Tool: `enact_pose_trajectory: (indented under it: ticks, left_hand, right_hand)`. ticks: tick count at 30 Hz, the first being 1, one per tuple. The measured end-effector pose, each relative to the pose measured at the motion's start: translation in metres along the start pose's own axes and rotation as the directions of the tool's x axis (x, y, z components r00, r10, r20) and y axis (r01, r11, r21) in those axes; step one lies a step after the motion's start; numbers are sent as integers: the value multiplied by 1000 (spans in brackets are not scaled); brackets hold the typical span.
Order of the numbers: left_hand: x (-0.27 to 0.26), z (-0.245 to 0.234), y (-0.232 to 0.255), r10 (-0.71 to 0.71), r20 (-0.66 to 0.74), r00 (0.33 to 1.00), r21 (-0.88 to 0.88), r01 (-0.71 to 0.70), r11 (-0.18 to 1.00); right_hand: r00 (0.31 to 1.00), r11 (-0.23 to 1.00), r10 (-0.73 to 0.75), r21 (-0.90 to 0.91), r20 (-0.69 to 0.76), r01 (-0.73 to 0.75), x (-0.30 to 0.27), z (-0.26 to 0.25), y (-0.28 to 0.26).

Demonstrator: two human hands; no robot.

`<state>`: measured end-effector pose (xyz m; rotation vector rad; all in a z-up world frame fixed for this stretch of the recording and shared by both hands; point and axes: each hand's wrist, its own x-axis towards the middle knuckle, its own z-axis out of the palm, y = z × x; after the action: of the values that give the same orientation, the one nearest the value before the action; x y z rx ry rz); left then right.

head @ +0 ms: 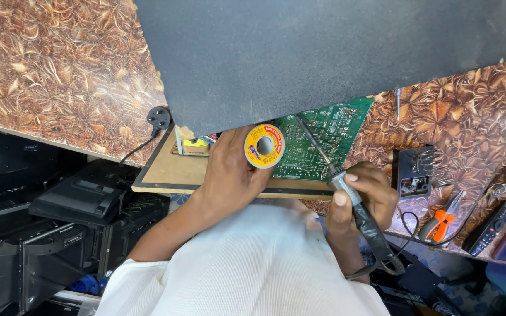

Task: Soldering components and wires onto a printed circuit board as part of an electronics repair and reassembly process.

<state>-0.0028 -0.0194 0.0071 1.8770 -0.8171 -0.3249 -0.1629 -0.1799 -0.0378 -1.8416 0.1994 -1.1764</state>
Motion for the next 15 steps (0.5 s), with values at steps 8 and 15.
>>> enact_pose_trajectory:
  ticks: [8, 15]
  left_hand:
    - [-4, 5, -4, -34, -6, 999, 0, 34, 999]
    - [-23, 20, -33, -53, -17, 998, 19, 53, 998]
  right_hand:
    - [998, 998, 52, 49, -32, -50, -8, -7, 7]
    - [994, 994, 87, 72, -66, -82, -7, -7, 9]
